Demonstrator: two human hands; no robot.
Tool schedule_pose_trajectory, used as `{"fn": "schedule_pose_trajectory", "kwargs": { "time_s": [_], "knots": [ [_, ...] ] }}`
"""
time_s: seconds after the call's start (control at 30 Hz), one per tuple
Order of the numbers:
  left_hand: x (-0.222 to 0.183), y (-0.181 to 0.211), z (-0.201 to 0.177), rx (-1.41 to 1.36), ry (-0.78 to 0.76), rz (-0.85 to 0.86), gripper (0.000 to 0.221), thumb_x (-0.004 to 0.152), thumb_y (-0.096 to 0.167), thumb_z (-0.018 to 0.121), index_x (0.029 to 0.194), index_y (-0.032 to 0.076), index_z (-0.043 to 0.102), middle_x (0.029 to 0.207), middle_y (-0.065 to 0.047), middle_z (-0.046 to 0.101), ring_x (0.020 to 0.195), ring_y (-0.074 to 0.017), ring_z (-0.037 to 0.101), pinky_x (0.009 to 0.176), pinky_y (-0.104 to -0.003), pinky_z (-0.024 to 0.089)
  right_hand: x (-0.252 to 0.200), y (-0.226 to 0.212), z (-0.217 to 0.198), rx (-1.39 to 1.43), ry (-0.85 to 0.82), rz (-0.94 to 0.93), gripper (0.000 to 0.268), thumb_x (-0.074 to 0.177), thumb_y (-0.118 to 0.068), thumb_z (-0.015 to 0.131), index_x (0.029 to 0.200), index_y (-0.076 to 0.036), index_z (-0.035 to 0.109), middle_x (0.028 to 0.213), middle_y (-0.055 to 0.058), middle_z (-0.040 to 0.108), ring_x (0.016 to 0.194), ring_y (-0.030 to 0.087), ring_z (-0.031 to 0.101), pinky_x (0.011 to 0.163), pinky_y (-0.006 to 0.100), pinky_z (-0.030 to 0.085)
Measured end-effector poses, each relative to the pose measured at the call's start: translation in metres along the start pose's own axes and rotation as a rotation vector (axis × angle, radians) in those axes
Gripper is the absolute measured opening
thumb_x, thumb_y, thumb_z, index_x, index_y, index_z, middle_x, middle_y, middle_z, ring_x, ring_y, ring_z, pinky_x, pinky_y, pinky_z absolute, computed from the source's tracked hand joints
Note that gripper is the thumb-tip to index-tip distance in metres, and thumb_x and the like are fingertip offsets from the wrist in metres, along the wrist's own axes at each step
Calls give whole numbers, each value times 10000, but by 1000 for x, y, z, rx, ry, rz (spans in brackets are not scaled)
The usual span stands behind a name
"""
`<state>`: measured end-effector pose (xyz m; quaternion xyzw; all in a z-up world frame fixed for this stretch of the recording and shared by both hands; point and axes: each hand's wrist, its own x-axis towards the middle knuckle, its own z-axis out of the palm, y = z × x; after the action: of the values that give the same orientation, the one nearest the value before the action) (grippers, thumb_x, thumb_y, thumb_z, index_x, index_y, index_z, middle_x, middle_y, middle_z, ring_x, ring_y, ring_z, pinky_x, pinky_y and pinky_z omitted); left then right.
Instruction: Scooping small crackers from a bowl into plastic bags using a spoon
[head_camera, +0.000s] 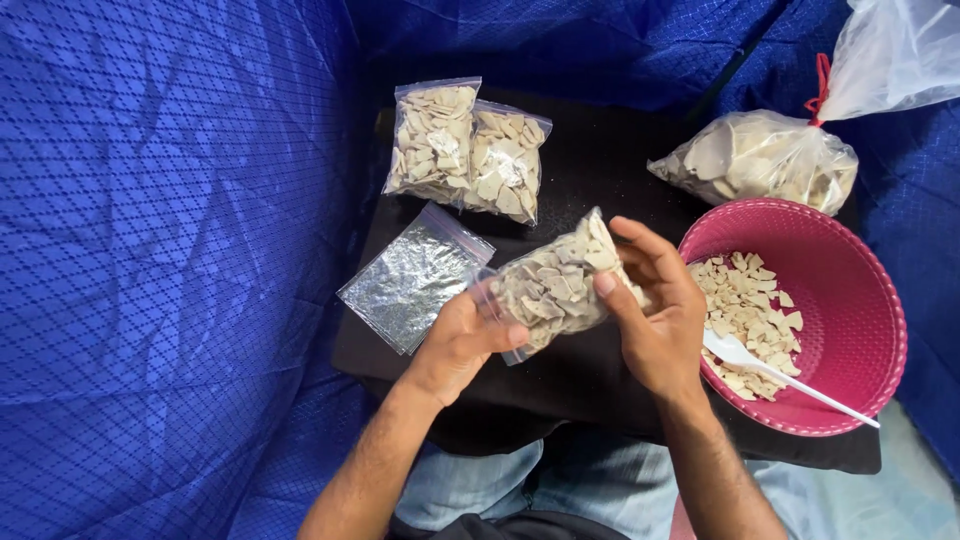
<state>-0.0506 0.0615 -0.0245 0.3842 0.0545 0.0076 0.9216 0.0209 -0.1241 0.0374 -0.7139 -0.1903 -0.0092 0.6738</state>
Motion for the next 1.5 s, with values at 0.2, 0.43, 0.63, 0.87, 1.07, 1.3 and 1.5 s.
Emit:
{"fn": "schedule_pose_trajectory", "kwargs": {
  "time_s": [0.2,0.43,0.63,0.87,1.07,1.3,1.5],
  "knots": [
    [33,23,18,-82,-31,138,456,836,-42,779,1267,14,639,1066,-120,742,1008,-195,727,915,-368,612,22,20,25,318,-74,-31,897,783,-228,839,1548,-36,412,1430,149,579,1280,185,563,1058,357,531],
    [64,26,10,30,-64,136,570,781,24,864,1280,33,589,1099,-131,728,1018,-166,687,922,-344,588,41,39,28,137,43,-27,310,910,-79,780,1185,6,664,1025,110,700,955,166,682,811,356,599],
    [94,64,-5,565,-253,139,759,746,321,931,1395,72,626,1205,-106,711,1052,-178,694,873,-314,597,40,58,24,150,117,-63,260,947,-155,729,1160,-34,641,982,71,650,928,139,625,813,346,559],
    [108,64,-6,585,-275,189,328,828,226,891,1048,61,713,873,-55,716,804,-106,674,703,-262,590,34,52,32,160,-53,276,458,823,-200,812,1198,-4,637,871,155,697,825,229,695,782,395,588],
    [108,54,-18,509,-327,186,648,692,180,977,1244,72,655,1063,-51,711,995,-136,664,851,-317,589,39,37,30,-38,-65,258,389,659,-109,972,958,-7,744,779,134,756,770,166,664,707,373,579],
    [103,65,-4,562,-243,104,379,835,225,813,1122,4,698,1070,-114,767,988,-221,749,866,-321,645,35,46,21,-82,-217,282,592,860,-472,666,1268,-44,681,1188,68,771,1058,162,719,909,321,585],
    [100,73,1,701,-287,100,591,735,274,871,1214,38,618,1103,-62,731,1016,-168,720,900,-286,612,41,50,17,25,-100,372,378,793,-128,807,1138,-12,703,1080,67,748,1000,154,687,901,290,564]
  ]
}}
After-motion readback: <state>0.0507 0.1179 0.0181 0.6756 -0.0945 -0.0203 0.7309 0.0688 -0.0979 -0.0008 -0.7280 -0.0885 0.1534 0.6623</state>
